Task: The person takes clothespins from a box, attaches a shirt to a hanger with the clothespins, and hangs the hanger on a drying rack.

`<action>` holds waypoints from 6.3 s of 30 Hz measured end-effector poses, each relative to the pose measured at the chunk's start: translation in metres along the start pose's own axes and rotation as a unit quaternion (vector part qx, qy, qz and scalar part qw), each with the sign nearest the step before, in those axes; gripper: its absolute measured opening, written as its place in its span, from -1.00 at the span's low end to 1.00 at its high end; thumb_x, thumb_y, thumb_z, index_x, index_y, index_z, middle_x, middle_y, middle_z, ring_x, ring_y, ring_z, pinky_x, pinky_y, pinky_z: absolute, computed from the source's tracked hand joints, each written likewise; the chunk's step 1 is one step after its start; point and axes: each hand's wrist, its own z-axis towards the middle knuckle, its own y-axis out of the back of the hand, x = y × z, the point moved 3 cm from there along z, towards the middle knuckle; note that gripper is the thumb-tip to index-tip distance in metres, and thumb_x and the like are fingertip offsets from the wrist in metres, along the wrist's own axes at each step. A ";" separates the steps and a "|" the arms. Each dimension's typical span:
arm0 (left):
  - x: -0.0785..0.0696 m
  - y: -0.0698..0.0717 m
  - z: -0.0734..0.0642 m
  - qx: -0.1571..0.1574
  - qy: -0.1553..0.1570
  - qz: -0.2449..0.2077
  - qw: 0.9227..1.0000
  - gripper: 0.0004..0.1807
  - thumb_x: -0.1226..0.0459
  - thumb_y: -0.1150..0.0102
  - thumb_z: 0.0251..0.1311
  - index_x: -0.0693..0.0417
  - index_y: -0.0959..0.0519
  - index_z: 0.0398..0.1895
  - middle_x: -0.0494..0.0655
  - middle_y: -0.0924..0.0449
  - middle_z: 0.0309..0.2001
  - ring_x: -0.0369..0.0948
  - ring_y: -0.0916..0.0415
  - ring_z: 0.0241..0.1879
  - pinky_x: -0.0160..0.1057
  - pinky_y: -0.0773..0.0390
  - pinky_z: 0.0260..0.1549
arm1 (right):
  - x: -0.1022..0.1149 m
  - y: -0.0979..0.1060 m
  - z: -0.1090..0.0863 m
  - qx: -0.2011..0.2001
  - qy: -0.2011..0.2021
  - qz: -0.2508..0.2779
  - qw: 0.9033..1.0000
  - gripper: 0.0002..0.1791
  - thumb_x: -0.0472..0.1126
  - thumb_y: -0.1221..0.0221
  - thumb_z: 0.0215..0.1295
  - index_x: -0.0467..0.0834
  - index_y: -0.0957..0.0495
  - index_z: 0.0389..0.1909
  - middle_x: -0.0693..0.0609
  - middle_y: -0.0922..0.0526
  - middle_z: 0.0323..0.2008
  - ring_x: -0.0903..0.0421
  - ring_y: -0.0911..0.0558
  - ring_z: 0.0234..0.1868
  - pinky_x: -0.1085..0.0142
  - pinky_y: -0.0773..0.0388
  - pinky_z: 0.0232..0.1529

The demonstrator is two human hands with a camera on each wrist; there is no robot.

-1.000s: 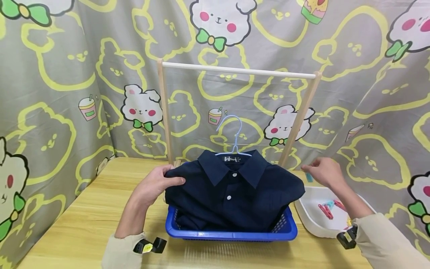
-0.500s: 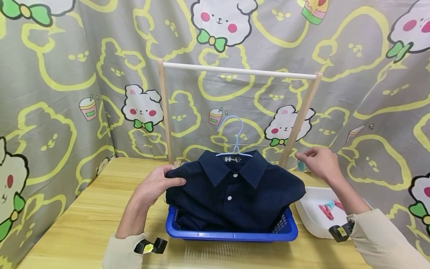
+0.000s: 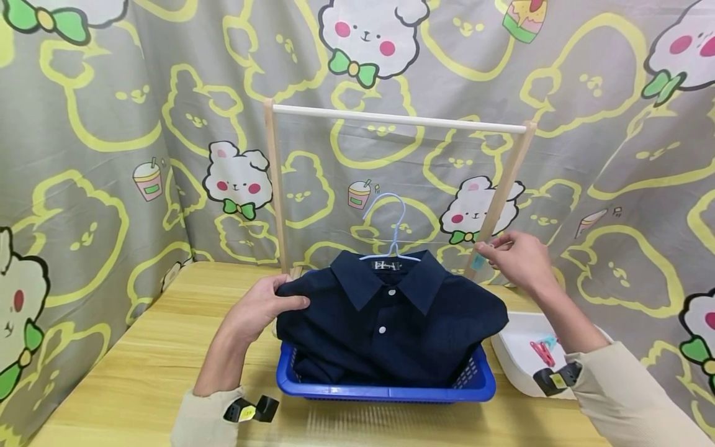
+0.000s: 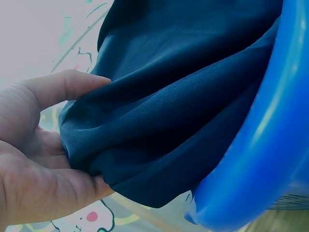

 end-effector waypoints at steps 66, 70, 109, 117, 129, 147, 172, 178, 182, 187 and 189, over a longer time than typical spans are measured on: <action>-0.001 0.001 -0.001 0.002 -0.001 0.008 1.000 -0.79 0.31 -0.33 0.19 0.22 -0.47 -0.34 -0.10 -0.42 -0.39 -0.09 -0.44 -0.24 -0.18 -0.46 -0.16 | 0.172 -0.033 -0.052 0.079 0.177 0.123 0.973 -0.68 -0.14 -0.35 0.28 -0.15 -0.53 -0.03 0.00 -0.79 -0.20 0.10 -0.77 -0.11 0.10 -0.62 -0.05; -0.001 0.001 -0.001 0.003 -0.003 0.010 1.000 -0.79 0.31 -0.32 0.19 0.22 -0.46 -0.35 -0.09 -0.40 -0.41 -0.07 -0.44 -0.24 -0.17 -0.44 -0.17 | 0.175 -0.042 -0.056 0.079 0.190 0.121 0.971 -0.70 -0.15 -0.35 0.29 -0.13 -0.54 -0.04 0.02 -0.79 -0.21 0.13 -0.77 -0.14 0.12 -0.63 -0.07; -0.002 0.001 -0.002 0.002 -0.002 0.007 1.000 -0.76 0.27 -0.33 0.20 0.25 -0.48 -0.32 -0.08 -0.49 -0.39 -0.08 -0.49 -0.25 -0.18 -0.51 -0.18 | 0.205 -0.089 -0.070 0.035 0.285 0.149 0.946 -0.75 -0.36 -0.42 0.18 -0.16 -0.67 -0.13 0.01 -0.77 -0.23 0.13 -0.75 -0.22 0.28 -0.67 -0.11; -0.003 0.000 -0.001 -0.001 0.000 0.010 1.000 -0.77 0.28 -0.30 0.23 0.27 -0.48 -0.31 -0.06 -0.47 -0.38 -0.06 -0.48 -0.25 -0.17 -0.49 -0.18 | 0.208 -0.090 -0.067 0.010 0.306 0.129 0.943 -0.81 -0.38 -0.44 0.13 -0.15 -0.67 -0.25 0.05 -0.75 -0.36 0.16 -0.73 -0.30 0.30 -0.67 -0.17; -0.002 -0.002 -0.001 -0.009 0.007 0.004 1.000 -0.79 0.30 -0.30 0.22 0.24 -0.46 -0.35 -0.09 -0.44 -0.42 -0.10 -0.47 -0.32 -0.20 -0.49 -0.26 | 0.214 -0.089 -0.064 0.014 0.343 0.102 0.934 -0.83 -0.48 -0.33 0.09 -0.16 -0.62 -0.38 0.06 -0.72 -0.43 0.18 -0.70 -0.35 0.34 -0.64 -0.24; -0.003 -0.004 0.001 -0.021 0.011 -0.001 1.000 -0.79 0.31 -0.28 0.22 0.24 -0.44 -0.39 -0.09 -0.40 -0.46 -0.07 -0.46 -0.38 -0.19 -0.46 -0.29 | 0.229 -0.087 -0.055 0.049 0.318 0.026 0.946 -0.82 -0.41 -0.43 0.05 -0.14 -0.62 -0.44 0.08 -0.68 -0.50 0.14 -0.66 -0.38 0.29 -0.57 -0.29; -0.004 -0.004 0.001 -0.032 0.018 -0.001 0.999 -0.78 0.31 -0.31 0.18 0.20 -0.45 -0.41 -0.12 -0.40 -0.47 -0.10 -0.45 -0.39 -0.21 -0.46 -0.34 | 0.231 -0.093 -0.052 0.122 0.278 -0.007 0.953 -0.67 -0.20 -0.38 0.27 -0.12 -0.69 0.05 -0.02 -0.79 -0.16 0.05 -0.74 -0.12 0.20 -0.63 -0.08; -0.006 -0.003 0.001 -0.026 0.008 -0.004 1.000 -0.79 0.31 -0.31 0.19 0.20 -0.45 -0.42 -0.14 -0.42 -0.47 -0.13 -0.45 -0.39 -0.22 -0.47 -0.33 | 0.228 -0.093 -0.050 0.134 0.260 0.004 0.956 -0.64 -0.15 -0.35 0.32 -0.08 -0.67 0.12 -0.01 -0.79 -0.13 0.08 -0.74 -0.11 0.21 -0.64 -0.09; -0.005 -0.004 0.001 -0.023 0.006 -0.008 1.000 -0.79 0.32 -0.30 0.20 0.20 -0.45 -0.42 -0.13 -0.43 -0.46 -0.12 -0.47 -0.39 -0.21 -0.48 -0.32 | 0.227 -0.093 -0.049 0.132 0.256 0.012 0.957 -0.63 -0.14 -0.35 0.32 -0.07 -0.67 0.13 0.01 -0.80 -0.16 0.10 -0.75 -0.11 0.22 -0.65 -0.09; -0.004 -0.004 0.001 -0.022 0.005 -0.005 1.000 -0.80 0.32 -0.29 0.21 0.21 -0.46 -0.41 -0.11 -0.43 -0.45 -0.10 -0.47 -0.37 -0.20 -0.49 -0.31 | 0.226 -0.093 -0.049 0.131 0.254 0.018 0.958 -0.62 -0.12 -0.35 0.32 -0.07 -0.66 0.14 0.04 -0.80 -0.21 0.13 -0.76 -0.15 0.24 -0.65 -0.12; -0.004 -0.003 0.002 -0.022 0.004 -0.003 1.000 -0.80 0.32 -0.29 0.21 0.22 -0.46 -0.42 -0.10 -0.42 -0.45 -0.09 -0.47 -0.36 -0.19 -0.48 -0.30 | 0.225 -0.093 -0.049 0.129 0.257 0.018 0.958 -0.62 -0.12 -0.34 0.33 -0.07 -0.66 0.15 0.06 -0.80 -0.23 0.14 -0.76 -0.17 0.25 -0.65 -0.13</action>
